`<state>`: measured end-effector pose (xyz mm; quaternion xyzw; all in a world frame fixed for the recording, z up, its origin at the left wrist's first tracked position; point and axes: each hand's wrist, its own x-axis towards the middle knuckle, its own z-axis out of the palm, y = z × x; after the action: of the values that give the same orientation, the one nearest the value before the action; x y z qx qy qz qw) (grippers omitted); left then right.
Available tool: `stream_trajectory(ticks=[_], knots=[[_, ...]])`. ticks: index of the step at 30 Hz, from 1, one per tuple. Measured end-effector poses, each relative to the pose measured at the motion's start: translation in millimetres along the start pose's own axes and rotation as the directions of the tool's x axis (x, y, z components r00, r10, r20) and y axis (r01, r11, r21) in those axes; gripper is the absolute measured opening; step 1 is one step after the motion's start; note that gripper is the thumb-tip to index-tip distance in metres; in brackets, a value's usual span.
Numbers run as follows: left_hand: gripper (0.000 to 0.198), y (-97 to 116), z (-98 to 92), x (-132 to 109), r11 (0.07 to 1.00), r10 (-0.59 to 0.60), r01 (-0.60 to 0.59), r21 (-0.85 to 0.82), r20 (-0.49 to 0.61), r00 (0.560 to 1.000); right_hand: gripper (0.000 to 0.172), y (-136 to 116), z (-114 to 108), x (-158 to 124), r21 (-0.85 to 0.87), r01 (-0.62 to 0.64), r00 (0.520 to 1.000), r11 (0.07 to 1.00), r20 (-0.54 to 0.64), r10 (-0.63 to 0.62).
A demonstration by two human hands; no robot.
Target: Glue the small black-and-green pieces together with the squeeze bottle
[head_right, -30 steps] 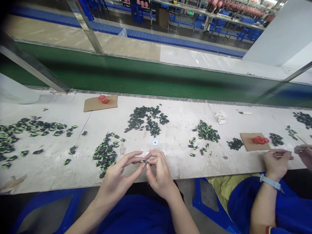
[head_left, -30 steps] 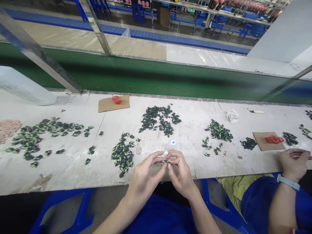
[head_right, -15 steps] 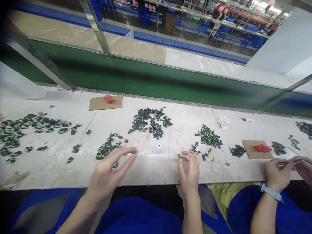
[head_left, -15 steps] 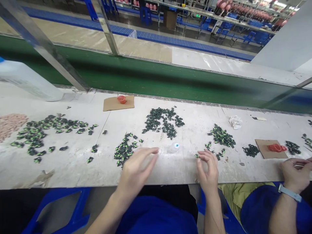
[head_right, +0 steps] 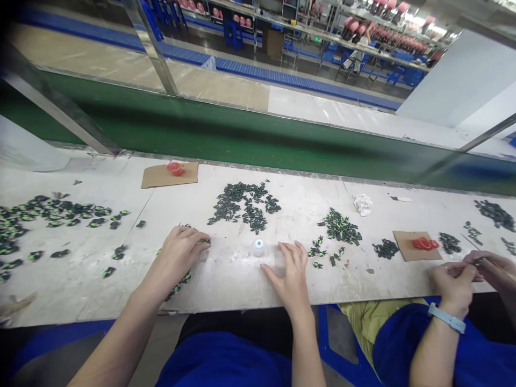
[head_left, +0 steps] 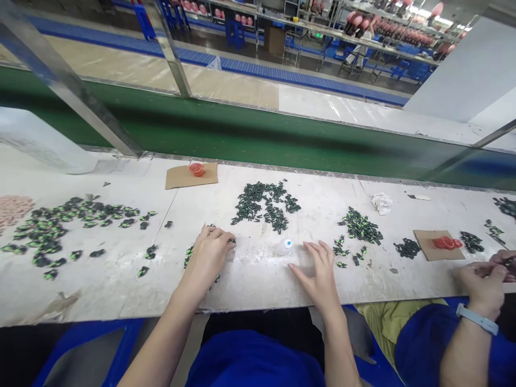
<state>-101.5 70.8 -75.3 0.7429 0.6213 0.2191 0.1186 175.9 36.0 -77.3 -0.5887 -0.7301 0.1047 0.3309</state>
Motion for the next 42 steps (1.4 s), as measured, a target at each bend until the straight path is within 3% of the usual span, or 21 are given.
stream_trajectory(ticks=[4,8,11,14,21,24,29,33,42], knots=[[0.017,10.7,4.6,-5.7,0.996,0.068,-0.068,-0.049,-0.005,0.998,0.033,-14.8,21.2,14.3,0.159,-0.044,0.998,0.986,0.055,0.035],[0.014,34.5,14.0,-16.1,0.974,0.199,-0.194,-0.113,0.03,0.98,0.023,-21.6,24.6,22.4,0.362,-0.152,0.988,0.919,0.077,0.134],[0.015,48.7,22.8,-22.5,0.962,0.23,-0.222,-0.162,0.034,0.973,0.025,-22.4,18.8,19.4,0.574,-0.272,0.96,0.773,0.103,0.262],[0.016,51.6,28.5,-26.2,0.949,0.188,-0.182,-0.257,-0.001,0.982,0.03,-18.7,12.0,14.1,0.707,-0.355,0.919,0.612,0.144,0.367],[0.031,46.1,29.1,-30.8,0.874,0.076,-0.083,-0.479,-0.034,0.997,0.025,-18.2,12.6,13.1,0.863,-0.353,0.833,0.362,0.114,0.541],[0.029,48.6,30.4,-30.8,0.872,0.028,-0.048,-0.487,-0.049,0.998,0.027,-23.3,16.4,12.9,0.824,-0.42,0.815,0.38,0.158,0.558],[0.03,52.3,30.2,-29.7,0.875,0.001,-0.02,-0.483,-0.04,0.999,0.03,-34.5,22.3,12.1,0.719,-0.455,0.79,0.526,0.053,0.611],[0.029,52.9,31.5,-31.3,0.886,-0.001,-0.029,-0.463,-0.064,0.998,0.027,-42.6,26.8,12.7,0.682,-0.487,0.771,0.545,0.043,0.635],[0.024,54.1,32.7,-33.7,0.883,-0.036,-0.016,-0.469,-0.102,0.994,0.026,-45.4,27.0,14.1,0.63,-0.522,0.777,0.575,0.074,0.625]])
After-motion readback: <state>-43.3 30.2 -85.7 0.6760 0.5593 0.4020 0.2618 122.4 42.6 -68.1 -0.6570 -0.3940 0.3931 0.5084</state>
